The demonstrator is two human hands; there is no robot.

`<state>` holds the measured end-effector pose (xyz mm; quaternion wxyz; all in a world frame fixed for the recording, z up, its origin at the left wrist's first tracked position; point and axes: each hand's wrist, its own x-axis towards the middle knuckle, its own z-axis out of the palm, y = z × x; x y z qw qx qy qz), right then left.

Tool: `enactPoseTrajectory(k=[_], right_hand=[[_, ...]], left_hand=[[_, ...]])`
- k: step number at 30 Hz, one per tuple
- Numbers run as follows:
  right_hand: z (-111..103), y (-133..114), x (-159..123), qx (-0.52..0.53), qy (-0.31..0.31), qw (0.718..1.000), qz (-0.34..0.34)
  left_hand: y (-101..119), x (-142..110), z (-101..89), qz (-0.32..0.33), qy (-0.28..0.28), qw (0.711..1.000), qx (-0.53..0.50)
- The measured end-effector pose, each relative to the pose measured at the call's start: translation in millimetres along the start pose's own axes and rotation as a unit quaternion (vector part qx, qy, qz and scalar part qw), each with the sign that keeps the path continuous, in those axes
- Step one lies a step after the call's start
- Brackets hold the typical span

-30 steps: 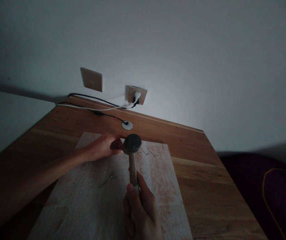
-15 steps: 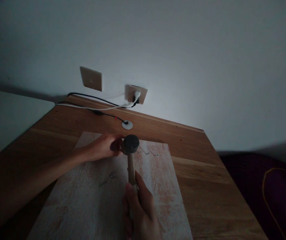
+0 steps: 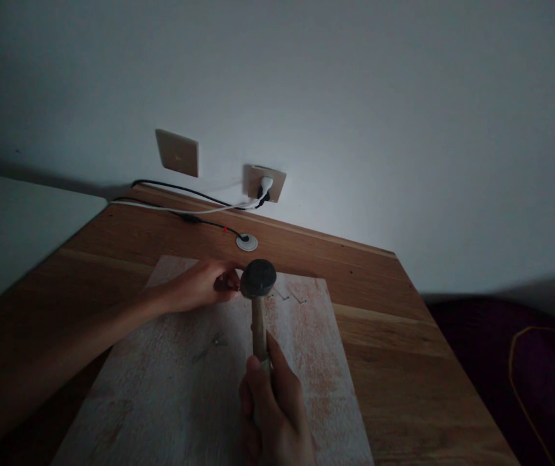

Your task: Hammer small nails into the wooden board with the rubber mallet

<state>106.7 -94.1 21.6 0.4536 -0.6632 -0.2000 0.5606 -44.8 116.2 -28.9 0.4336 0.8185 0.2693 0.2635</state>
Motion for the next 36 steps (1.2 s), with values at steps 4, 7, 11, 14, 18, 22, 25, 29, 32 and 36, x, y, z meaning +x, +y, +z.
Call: enactPoseTrajectory(k=[4, 7, 11, 14, 18, 22, 25, 29, 32, 36], right_hand=[[-1.8, 5.4, 3.7, -0.027, -0.002, 1.000, 0.009], [-3.2, 8.7, 4.9, -0.034, 0.008, 0.999, 0.013], [-3.3, 7.9, 4.6, -0.036, 0.005, 0.999, 0.012], [-2.6, 6.0, 3.7, -0.029, -0.002, 0.999, 0.015], [-1.8, 2.7, 0.5, -0.022, 0.004, 1.000, 0.013], [-0.8, -1.1, -1.4, -0.015, 0.000, 1.000, 0.022], [-0.8, 0.4, 0.8, -0.014, 0.001, 1.000, 0.016], [-2.6, 5.7, 4.9, -0.029, -0.004, 1.000, 0.006], [-4.5, 7.3, 5.7, -0.031, -0.010, 0.999, 0.009], [-4.9, 5.4, 4.9, -0.039, -0.004, 0.999, 0.018]], left_hand=[[3.5, -0.1, -0.6, -0.001, 0.004, 1.000, 0.012], [4.3, 0.0, -0.6, -0.002, 0.007, 1.000, 0.022], [2.8, 0.4, 0.0, 0.004, 0.011, 1.000, 0.023], [2.6, 0.3, -0.1, 0.005, 0.012, 1.000, 0.016], [4.4, -0.3, -1.2, -0.001, 0.006, 1.000, 0.016], [5.3, -0.6, -1.5, -0.002, -0.001, 1.000, 0.007], [5.6, -0.4, -1.1, 0.000, 0.002, 1.000, 0.009], [6.9, -0.1, -1.0, 0.005, 0.008, 1.000, 0.019], [7.0, 0.0, -1.0, 0.009, 0.008, 1.000, 0.013], [4.9, 0.1, -0.7, 0.010, 0.012, 1.000, 0.016]])
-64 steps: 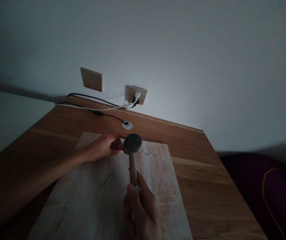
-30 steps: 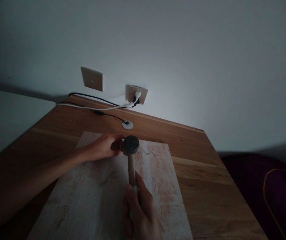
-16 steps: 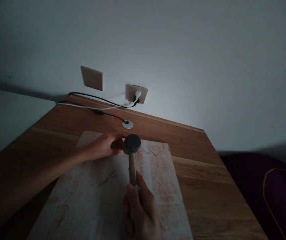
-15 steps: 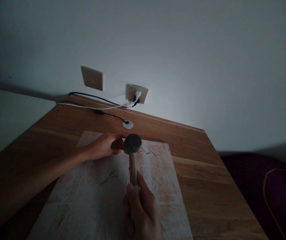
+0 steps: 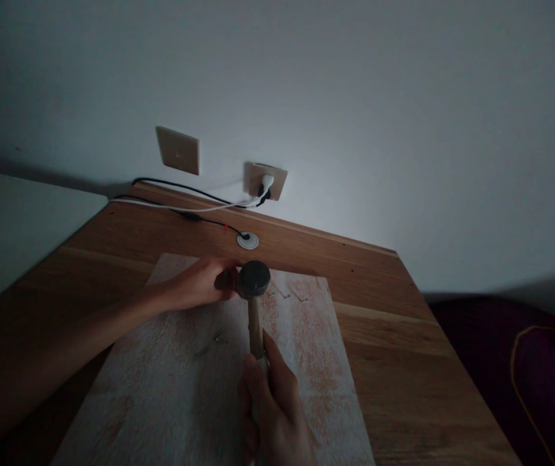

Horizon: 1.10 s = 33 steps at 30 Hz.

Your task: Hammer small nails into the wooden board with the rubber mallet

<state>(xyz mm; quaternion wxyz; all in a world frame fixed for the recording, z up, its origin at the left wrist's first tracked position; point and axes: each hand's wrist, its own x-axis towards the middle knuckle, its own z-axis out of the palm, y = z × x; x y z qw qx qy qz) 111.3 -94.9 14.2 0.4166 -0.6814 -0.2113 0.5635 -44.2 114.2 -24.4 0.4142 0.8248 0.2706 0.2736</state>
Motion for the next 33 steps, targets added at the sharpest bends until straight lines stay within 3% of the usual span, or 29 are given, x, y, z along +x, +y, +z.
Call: enactPoseTrajectory(k=[8, 33], right_hand=[[3.2, -6.4, -5.2, 0.046, -0.005, 0.999, -0.001], [1.5, -1.7, -2.9, 0.020, 0.012, 1.000, -0.004]], left_hand=[[-0.8, -0.4, -0.2, -0.015, -0.013, 1.000, -0.007], [-4.8, -0.7, 0.5, -0.008, -0.011, 1.000, -0.016]])
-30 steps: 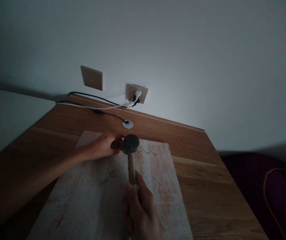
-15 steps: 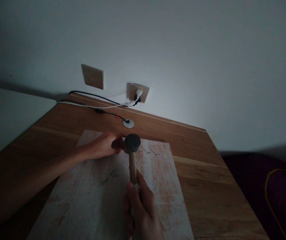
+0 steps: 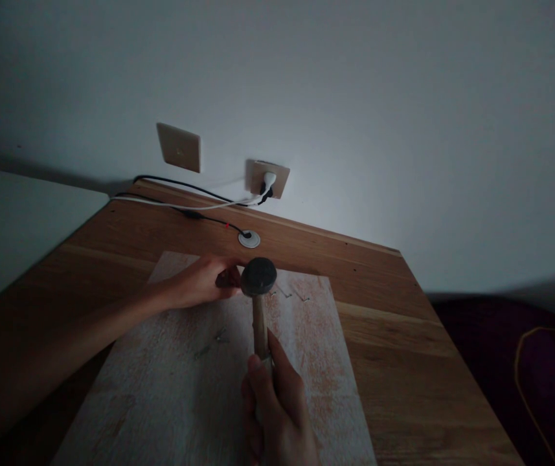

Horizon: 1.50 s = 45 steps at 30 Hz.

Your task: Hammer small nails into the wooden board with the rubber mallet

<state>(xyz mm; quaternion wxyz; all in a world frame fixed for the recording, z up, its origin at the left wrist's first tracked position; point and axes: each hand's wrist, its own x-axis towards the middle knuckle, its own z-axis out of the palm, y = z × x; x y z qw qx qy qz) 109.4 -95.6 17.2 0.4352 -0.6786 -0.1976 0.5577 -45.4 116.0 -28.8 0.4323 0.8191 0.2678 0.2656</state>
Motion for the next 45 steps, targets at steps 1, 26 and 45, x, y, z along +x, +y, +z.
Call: enactPoseTrajectory(k=[1, 26, 45], right_hand=[[-0.1, 0.9, 0.5, -0.003, -0.001, 1.000, -0.004], [1.7, -6.1, -3.5, 0.017, -0.023, 1.000, -0.010], [2.1, -1.7, -1.9, 0.009, -0.005, 1.000, 0.003]], left_hand=[[0.8, 0.0, -0.1, -0.001, -0.001, 1.000, 0.003], [0.3, -0.6, -0.6, -0.002, -0.004, 1.000, -0.013], [1.6, 0.0, -1.4, 0.003, -0.009, 1.000, 0.003]])
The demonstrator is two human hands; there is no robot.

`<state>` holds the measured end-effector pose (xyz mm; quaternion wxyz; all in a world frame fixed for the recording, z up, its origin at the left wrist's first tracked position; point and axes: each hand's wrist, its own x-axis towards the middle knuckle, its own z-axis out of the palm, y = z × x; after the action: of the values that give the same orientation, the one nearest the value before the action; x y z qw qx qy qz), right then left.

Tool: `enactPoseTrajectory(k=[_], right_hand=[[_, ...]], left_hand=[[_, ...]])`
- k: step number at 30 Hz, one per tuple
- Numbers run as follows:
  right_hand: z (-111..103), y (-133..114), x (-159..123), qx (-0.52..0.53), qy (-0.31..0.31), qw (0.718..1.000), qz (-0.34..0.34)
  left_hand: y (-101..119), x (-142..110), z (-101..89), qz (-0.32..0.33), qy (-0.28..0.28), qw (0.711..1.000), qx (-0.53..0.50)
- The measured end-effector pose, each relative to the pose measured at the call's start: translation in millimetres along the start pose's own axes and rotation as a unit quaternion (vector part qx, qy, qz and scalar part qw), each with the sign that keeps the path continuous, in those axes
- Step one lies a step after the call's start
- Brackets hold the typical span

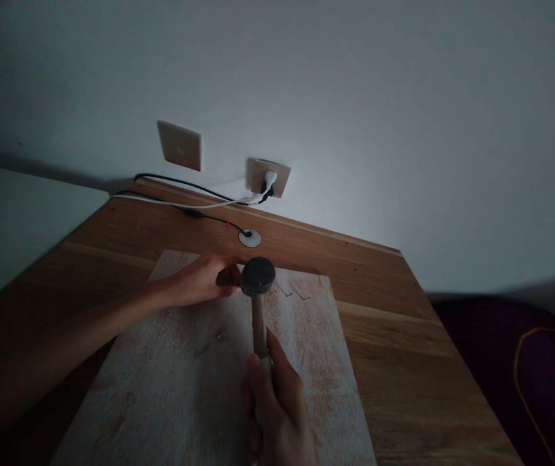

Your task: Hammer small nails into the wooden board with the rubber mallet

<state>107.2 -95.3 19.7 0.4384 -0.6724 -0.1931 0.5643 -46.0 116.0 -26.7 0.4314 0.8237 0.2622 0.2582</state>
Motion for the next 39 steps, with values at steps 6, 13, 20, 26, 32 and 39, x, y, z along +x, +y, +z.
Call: enactPoseTrajectory(k=[6, 13, 20, 26, 32, 39], right_hand=[[-1.8, 4.5, 2.0, -0.022, -0.014, 0.999, -0.024], [-2.4, 7.0, -0.5, -0.020, 0.016, 1.000, 0.001], [-0.2, 5.0, -0.9, -0.013, -0.010, 1.000, -0.003], [2.4, 5.8, -4.1, -0.007, 0.019, 1.000, 0.000], [-0.8, 9.3, 0.9, -0.020, -0.014, 0.999, -0.027], [-3.4, 9.6, 0.2, -0.032, -0.007, 0.999, -0.001]], left_hand=[[-2.6, -0.7, 1.1, 0.000, 0.005, 1.000, -0.005], [-7.8, -0.6, 2.6, 0.017, 0.005, 1.000, -0.006], [-5.4, -0.6, 2.6, 0.017, 0.013, 1.000, 0.006], [-5.6, -0.8, 2.4, 0.016, 0.011, 1.000, 0.007], [-2.0, -0.6, 2.0, 0.008, 0.015, 1.000, 0.007], [0.2, -1.3, 2.0, 0.013, 0.024, 0.999, 0.020]])
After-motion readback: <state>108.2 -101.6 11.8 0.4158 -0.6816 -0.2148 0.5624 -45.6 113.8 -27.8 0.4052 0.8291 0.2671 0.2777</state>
